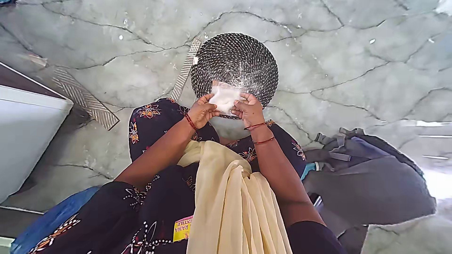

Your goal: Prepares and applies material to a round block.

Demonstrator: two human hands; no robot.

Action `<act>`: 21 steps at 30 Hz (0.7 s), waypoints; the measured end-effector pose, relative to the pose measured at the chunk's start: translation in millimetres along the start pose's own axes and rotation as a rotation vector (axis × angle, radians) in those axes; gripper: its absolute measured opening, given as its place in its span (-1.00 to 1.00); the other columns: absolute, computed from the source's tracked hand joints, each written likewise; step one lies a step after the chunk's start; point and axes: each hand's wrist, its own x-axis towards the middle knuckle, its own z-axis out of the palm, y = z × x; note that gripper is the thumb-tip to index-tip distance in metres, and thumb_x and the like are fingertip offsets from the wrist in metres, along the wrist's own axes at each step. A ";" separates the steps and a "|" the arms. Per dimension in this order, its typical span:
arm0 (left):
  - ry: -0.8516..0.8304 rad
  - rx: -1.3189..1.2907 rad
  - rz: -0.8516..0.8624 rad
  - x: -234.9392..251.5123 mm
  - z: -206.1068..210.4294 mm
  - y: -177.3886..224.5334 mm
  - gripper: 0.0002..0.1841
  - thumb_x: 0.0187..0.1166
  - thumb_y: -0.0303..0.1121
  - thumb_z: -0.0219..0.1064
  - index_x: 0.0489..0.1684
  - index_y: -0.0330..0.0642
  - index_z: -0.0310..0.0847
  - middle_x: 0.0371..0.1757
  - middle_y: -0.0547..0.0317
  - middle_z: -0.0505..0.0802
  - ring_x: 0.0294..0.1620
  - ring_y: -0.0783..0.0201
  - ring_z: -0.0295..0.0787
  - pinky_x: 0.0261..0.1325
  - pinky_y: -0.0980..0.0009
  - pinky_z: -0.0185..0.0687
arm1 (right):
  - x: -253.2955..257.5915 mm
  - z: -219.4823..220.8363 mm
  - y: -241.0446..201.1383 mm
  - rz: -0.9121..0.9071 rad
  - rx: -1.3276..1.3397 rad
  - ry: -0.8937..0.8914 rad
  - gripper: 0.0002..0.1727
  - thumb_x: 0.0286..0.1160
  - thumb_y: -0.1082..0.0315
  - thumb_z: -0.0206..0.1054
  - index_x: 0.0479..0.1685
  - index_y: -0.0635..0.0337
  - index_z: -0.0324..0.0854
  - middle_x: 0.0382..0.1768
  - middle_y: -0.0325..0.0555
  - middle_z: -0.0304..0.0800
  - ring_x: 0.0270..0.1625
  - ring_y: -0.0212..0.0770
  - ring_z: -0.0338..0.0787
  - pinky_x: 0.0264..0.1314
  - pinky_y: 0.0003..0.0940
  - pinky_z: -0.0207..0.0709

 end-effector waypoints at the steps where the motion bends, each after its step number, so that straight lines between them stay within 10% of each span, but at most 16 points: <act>1: -0.016 0.013 -0.020 -0.2 0.4 0.1 -0.63 0.76 -0.55 0.02 0.50 -0.20 0.27 -0.02 0.09 0.75 -0.23 0.31 0.80 -0.12 0.37 0.80 | 0.5 1.8 3.6 -0.051 -0.052 -0.016 -0.44 0.56 0.62 0.31 0.54 0.40 0.26 -0.15 0.00 0.73 -0.39 -0.35 0.79 -0.25 -0.47 0.76; 3: -0.028 0.042 -0.053 -1.1 2.5 0.5 -0.77 0.85 -0.34 0.03 0.35 -0.11 0.32 -0.16 0.17 0.80 -0.32 0.34 0.81 -0.22 0.41 0.79 | 1.3 6.6 10.4 -0.146 -0.169 -0.037 -0.41 0.52 0.60 0.35 0.54 0.45 0.26 -0.15 0.04 0.80 -0.35 -0.34 0.84 -0.20 -0.44 0.78; 8: 0.109 0.051 -0.016 -0.5 2.1 -4.7 -0.34 0.51 -0.79 0.24 0.64 -0.24 0.15 0.12 -0.05 0.71 -0.21 0.24 0.80 -0.13 0.33 0.81 | 0.2 8.3 12.4 -0.147 -0.124 -0.046 -0.43 0.54 0.65 0.29 0.54 0.45 0.25 -0.19 0.01 0.77 -0.36 -0.32 0.85 -0.20 -0.43 0.80; 14: 0.105 0.014 0.017 -0.2 3.5 -2.9 -0.22 0.47 -0.85 0.23 0.74 -0.22 0.07 0.22 -0.06 0.69 -0.16 0.28 0.80 -0.11 0.37 0.80 | 2.3 0.7 1.5 -0.003 0.146 0.074 -0.57 0.68 0.62 0.17 0.48 0.35 0.28 -0.19 -0.07 0.66 -0.43 -0.36 0.77 -0.29 -0.48 0.76; 21: 0.058 0.081 0.074 -0.2 0.5 -6.3 -0.30 0.44 -0.85 0.26 0.64 -0.28 0.21 0.14 0.00 0.75 -0.13 0.29 0.81 0.00 0.35 0.81 | 0.8 9.7 17.4 -0.140 -0.208 -0.051 -0.07 0.32 0.44 0.58 0.69 0.40 0.08 -0.04 0.07 0.77 -0.26 -0.29 0.81 -0.18 -0.38 0.75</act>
